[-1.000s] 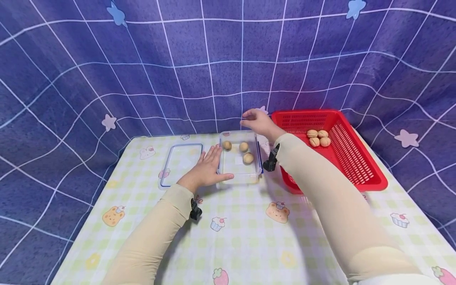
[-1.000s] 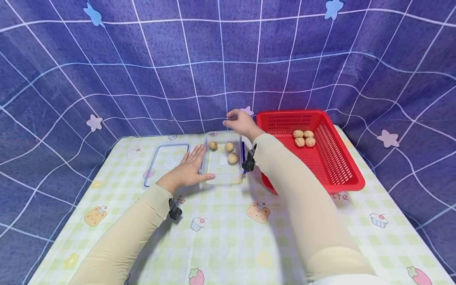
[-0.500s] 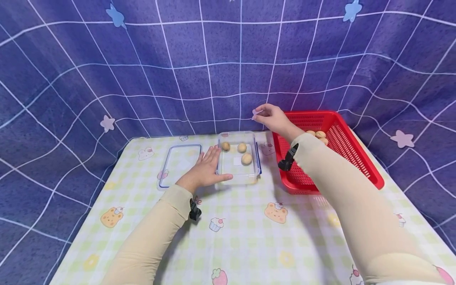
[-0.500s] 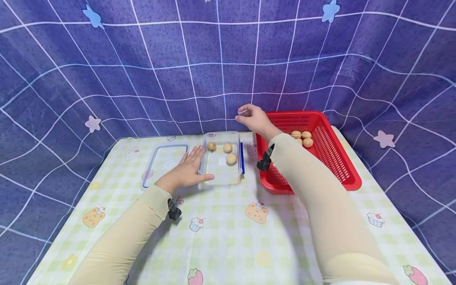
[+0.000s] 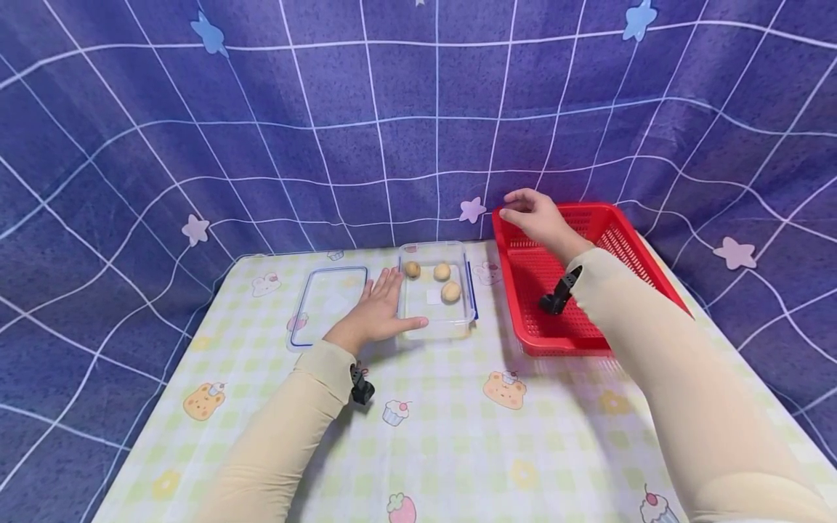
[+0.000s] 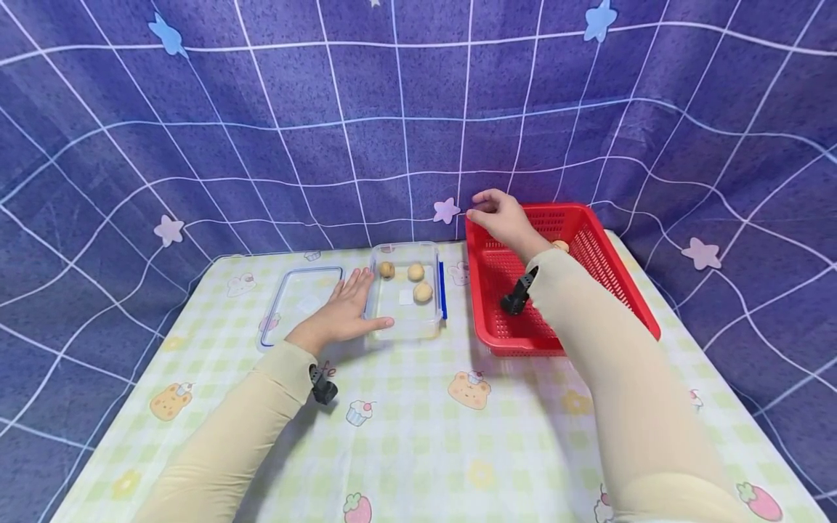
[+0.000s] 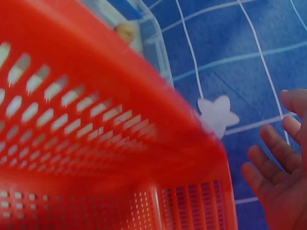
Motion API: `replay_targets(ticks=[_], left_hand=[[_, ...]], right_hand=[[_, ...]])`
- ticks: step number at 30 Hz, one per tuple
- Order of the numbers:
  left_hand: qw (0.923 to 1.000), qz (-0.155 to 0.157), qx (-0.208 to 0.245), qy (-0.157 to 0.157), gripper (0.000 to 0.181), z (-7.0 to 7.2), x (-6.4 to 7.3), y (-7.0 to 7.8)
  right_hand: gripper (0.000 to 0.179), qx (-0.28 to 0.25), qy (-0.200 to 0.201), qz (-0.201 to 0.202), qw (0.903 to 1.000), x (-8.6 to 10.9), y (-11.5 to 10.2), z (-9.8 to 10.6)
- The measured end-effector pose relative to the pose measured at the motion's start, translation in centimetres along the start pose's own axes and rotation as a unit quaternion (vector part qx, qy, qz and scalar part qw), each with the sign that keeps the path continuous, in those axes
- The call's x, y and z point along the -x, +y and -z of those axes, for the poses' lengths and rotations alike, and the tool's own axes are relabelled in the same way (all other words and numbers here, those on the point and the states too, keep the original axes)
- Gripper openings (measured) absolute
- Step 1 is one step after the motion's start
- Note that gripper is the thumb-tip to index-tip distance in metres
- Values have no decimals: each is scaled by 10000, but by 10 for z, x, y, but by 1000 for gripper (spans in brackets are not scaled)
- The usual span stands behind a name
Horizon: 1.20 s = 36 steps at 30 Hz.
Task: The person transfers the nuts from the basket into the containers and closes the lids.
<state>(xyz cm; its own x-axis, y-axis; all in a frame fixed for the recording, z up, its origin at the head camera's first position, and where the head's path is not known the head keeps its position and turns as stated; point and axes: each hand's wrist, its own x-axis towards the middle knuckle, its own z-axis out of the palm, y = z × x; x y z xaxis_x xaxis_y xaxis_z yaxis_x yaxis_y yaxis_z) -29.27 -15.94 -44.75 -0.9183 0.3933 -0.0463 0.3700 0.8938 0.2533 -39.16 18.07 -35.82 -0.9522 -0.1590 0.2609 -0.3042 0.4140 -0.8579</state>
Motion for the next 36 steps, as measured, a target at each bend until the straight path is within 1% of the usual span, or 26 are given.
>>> replay_targets(ticks=[5, 9, 11, 16, 19, 24, 26, 29, 36], left_hand=[[9998, 157, 57, 81, 120, -2, -2, 3], [9997, 161, 121, 150, 122, -2, -2, 5], [9996, 168, 144, 168, 123, -3, -1, 5], [9996, 230, 153, 95, 125, -5, 0, 6], [9996, 229, 145, 92, 125, -3, 0, 7], [9997, 222, 84, 100, 125, -3, 0, 6], [9997, 207, 126, 104, 125, -3, -1, 5], [9996, 194, 160, 108, 125, -4, -1, 4], [9998, 170, 62, 94, 126, -3, -1, 4]], right_hand=[[37, 84, 249, -58, 9996, 5, 11, 15], [38, 206, 434, -111, 9988, 8, 20, 25], [40, 138, 497, -146, 9986, 9, 26, 29], [47, -96, 521, -317, 9981, 13, 39, 40], [48, -58, 564, -389, 9976, 15, 47, 47], [50, 276, 679, -552, 9958, 18, 58, 59], [50, 384, 702, -651, 9947, 20, 61, 63], [51, 374, 712, -752, 9939, 23, 65, 67], [55, 231, 717, -818, 9938, 27, 71, 71]])
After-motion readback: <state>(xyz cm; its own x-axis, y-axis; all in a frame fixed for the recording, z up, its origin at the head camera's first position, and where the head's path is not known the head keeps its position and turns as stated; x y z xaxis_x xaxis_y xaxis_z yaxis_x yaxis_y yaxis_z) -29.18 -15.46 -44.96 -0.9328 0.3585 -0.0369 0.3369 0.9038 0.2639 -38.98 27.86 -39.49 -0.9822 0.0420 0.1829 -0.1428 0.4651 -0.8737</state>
